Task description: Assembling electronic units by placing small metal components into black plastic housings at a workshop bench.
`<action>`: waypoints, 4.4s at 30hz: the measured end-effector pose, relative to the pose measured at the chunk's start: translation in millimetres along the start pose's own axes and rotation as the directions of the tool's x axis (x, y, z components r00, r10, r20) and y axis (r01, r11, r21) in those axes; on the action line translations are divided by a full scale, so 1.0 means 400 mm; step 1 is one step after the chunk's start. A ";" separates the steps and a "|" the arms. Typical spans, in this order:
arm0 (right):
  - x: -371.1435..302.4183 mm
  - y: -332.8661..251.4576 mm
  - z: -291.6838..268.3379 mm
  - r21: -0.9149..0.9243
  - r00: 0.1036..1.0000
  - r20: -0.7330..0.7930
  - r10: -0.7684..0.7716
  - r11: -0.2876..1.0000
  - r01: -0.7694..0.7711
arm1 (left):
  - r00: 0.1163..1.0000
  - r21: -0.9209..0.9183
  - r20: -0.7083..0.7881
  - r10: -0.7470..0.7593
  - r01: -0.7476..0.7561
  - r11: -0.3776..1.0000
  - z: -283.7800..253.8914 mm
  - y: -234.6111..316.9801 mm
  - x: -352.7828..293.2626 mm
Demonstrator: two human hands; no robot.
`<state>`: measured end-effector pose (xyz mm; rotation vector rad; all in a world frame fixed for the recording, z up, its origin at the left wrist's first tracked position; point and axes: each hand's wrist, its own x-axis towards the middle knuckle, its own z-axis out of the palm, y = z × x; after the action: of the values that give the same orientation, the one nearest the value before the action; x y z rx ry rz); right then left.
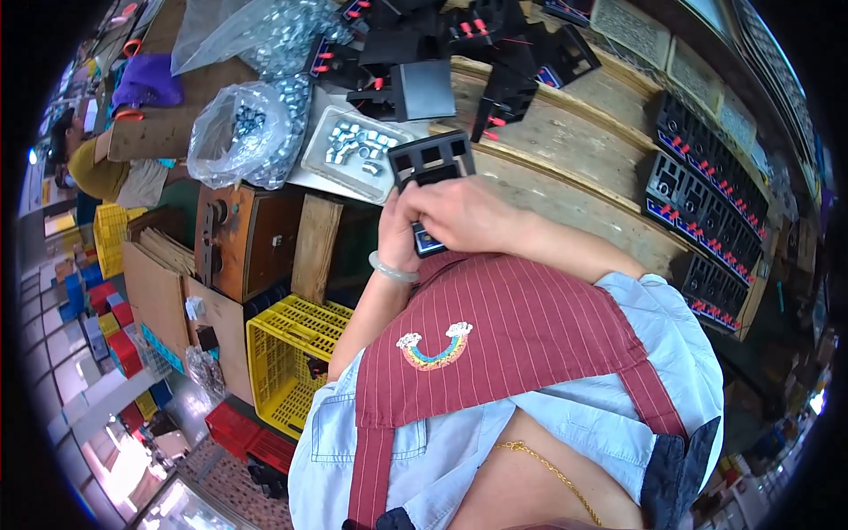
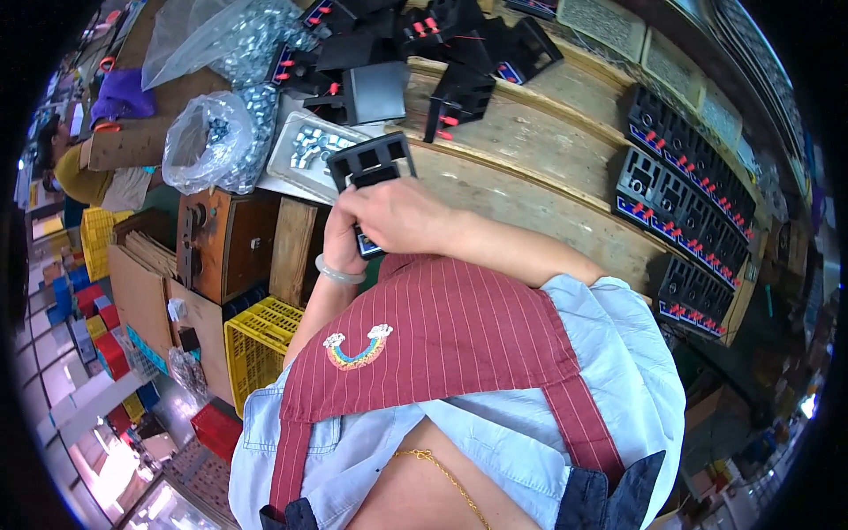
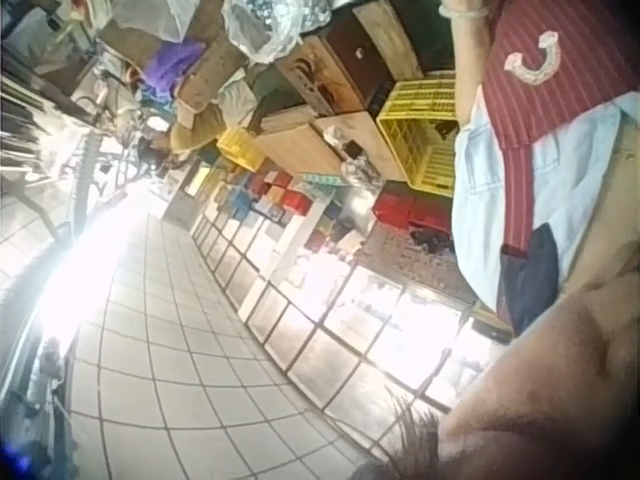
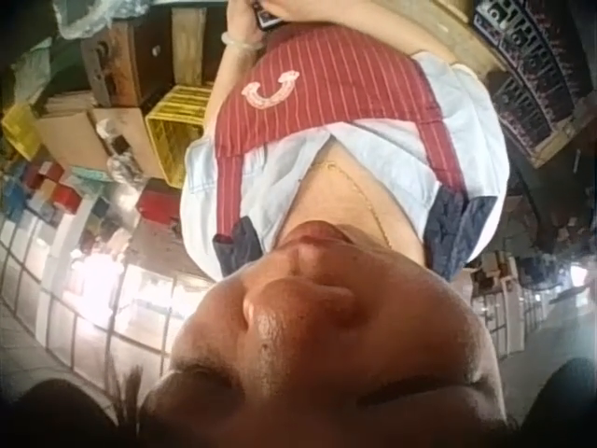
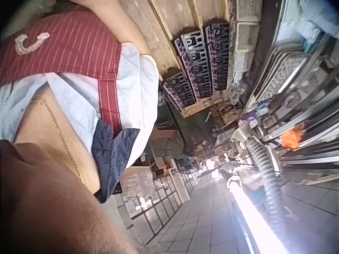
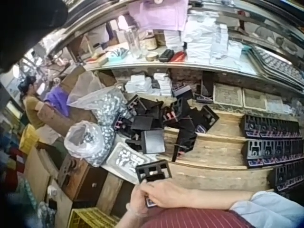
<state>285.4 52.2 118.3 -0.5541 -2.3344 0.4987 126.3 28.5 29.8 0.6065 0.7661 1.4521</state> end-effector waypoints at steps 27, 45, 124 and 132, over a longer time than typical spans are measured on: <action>0.054 0.021 0.129 0.182 0.955 0.024 0.297 0.938 -0.296 | 0.893 0.235 -0.369 0.257 -0.179 0.956 -0.026 0.040 -0.094; -0.168 0.032 -0.013 -0.155 0.982 0.145 0.119 0.983 -0.096 | 0.969 0.222 -0.101 0.223 -0.197 0.955 0.106 -0.129 -0.155; -0.173 -0.029 -0.180 0.189 0.943 -0.198 0.268 0.954 -0.232 | 0.910 -0.268 0.410 -0.057 0.180 0.947 0.201 0.016 -0.045; -0.160 -0.064 -0.215 0.386 0.874 0.152 0.462 0.786 -0.483 | 0.749 0.341 0.558 -0.357 0.185 0.922 0.157 -0.016 0.022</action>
<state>381.6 15.2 157.2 -0.9288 -2.0266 1.2238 178.5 42.3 63.7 1.0624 0.4964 0.7950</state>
